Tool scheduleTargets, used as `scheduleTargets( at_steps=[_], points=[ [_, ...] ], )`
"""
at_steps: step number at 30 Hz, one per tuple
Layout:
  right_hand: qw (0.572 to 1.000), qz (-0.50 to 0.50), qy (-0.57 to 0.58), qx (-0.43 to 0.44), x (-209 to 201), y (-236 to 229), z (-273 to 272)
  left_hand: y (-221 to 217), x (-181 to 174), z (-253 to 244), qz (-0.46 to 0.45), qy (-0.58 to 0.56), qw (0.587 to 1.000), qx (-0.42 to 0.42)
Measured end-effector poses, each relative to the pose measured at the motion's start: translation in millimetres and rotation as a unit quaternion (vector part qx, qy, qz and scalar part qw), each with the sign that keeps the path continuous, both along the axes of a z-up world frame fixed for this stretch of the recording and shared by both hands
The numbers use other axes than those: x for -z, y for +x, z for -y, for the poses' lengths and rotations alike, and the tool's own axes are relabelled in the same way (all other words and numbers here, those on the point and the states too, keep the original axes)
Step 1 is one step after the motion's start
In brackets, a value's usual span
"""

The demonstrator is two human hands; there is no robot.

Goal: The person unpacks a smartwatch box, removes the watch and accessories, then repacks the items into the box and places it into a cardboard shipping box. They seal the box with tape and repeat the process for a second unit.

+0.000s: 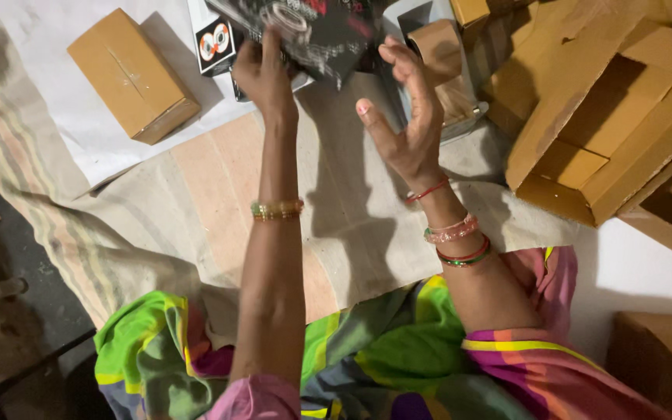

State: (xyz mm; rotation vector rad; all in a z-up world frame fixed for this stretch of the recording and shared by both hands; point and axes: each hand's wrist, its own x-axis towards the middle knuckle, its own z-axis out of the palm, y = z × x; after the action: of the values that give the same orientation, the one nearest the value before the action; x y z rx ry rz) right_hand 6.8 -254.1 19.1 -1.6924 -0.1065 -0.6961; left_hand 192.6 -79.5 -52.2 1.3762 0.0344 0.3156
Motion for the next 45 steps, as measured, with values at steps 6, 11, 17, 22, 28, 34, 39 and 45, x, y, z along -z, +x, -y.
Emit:
scheduleTargets(
  at_steps=[6,11,17,22,28,34,39,45],
  points=[
    [0.985,-0.064,-0.159,-0.013,-10.8,-1.8,-3.3,-121.9,-9.2,-12.6,-0.026,-0.022,0.997,0.067],
    [0.933,-0.218,-0.282,-0.059,-5.1,-6.3,-18.6,-162.5,-6.4,-18.6,-0.131,-0.084,0.981,0.118],
    [0.954,-0.172,-0.24,-0.042,9.6,-8.2,-24.0,-171.4,-18.2,-28.8,-0.106,-0.181,0.958,0.194],
    [0.962,-0.158,-0.214,-0.069,12.3,-15.1,-23.3,-170.4,-22.7,-25.5,-0.081,-0.131,0.968,0.2],
    [0.97,-0.168,-0.149,-0.096,16.7,-24.6,-25.1,-165.1,-10.0,-37.5,-0.123,-0.215,0.939,0.238],
    [0.972,-0.16,-0.131,-0.112,18.5,-24.5,-24.5,-165.1,-9.7,-38.4,-0.115,-0.221,0.936,0.248],
    [0.968,-0.166,-0.158,-0.104,21.4,-24.5,-24.7,-165.9,-14.3,-36.9,-0.112,-0.212,0.942,0.234],
    [0.966,-0.154,-0.179,-0.107,24.1,-24.7,-26.6,-166.4,-11.9,-35.5,-0.103,-0.236,0.942,0.217]
  ],
)
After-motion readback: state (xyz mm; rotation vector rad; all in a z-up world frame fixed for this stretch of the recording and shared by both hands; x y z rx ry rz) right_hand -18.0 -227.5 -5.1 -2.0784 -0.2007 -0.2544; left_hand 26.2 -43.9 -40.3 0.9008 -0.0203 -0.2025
